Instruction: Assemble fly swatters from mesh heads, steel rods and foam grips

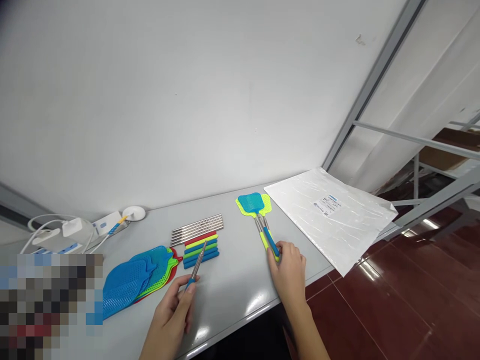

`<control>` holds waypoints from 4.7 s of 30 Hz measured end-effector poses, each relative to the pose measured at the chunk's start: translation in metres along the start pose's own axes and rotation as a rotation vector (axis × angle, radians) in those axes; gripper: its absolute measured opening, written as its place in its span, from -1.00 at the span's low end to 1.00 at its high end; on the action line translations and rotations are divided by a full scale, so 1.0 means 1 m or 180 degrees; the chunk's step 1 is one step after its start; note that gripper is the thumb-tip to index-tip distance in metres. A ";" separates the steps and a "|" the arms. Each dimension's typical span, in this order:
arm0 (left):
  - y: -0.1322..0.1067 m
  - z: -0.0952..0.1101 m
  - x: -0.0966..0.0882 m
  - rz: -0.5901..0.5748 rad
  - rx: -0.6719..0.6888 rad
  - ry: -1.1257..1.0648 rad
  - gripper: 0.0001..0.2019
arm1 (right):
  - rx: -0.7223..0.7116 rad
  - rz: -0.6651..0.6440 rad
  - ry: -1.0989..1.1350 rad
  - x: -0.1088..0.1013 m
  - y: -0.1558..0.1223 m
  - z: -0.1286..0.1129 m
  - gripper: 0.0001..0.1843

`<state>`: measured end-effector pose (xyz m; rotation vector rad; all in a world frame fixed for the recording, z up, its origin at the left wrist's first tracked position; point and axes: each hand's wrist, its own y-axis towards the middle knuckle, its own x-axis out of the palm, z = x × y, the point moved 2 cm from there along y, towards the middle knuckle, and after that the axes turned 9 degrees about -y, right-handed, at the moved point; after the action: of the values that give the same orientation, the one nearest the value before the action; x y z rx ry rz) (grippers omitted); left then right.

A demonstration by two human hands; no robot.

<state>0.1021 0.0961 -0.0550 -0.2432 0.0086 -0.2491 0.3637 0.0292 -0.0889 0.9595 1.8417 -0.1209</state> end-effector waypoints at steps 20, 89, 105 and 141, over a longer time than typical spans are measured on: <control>-0.005 -0.011 -0.004 0.0120 -0.0040 0.0146 -0.60 | 0.0120 -0.0212 -0.0370 0.009 0.008 -0.003 -0.79; -0.073 -0.005 -0.127 0.0039 0.0329 0.0730 -0.66 | -0.0948 -0.3880 0.2954 0.038 -0.080 -0.238 -0.66; -0.091 -0.026 -0.170 0.1547 0.0227 -0.0305 -0.52 | -0.4059 -0.0971 -0.0625 0.110 -0.109 -0.263 -0.47; -0.025 0.025 -0.070 0.0128 0.0978 0.0661 -0.65 | 0.0368 -0.0441 0.3436 -0.018 -0.002 -0.158 -0.73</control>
<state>0.0287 0.0953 -0.0265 0.0892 0.1796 -0.2313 0.2499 0.0930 0.0015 1.0672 2.9104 0.2677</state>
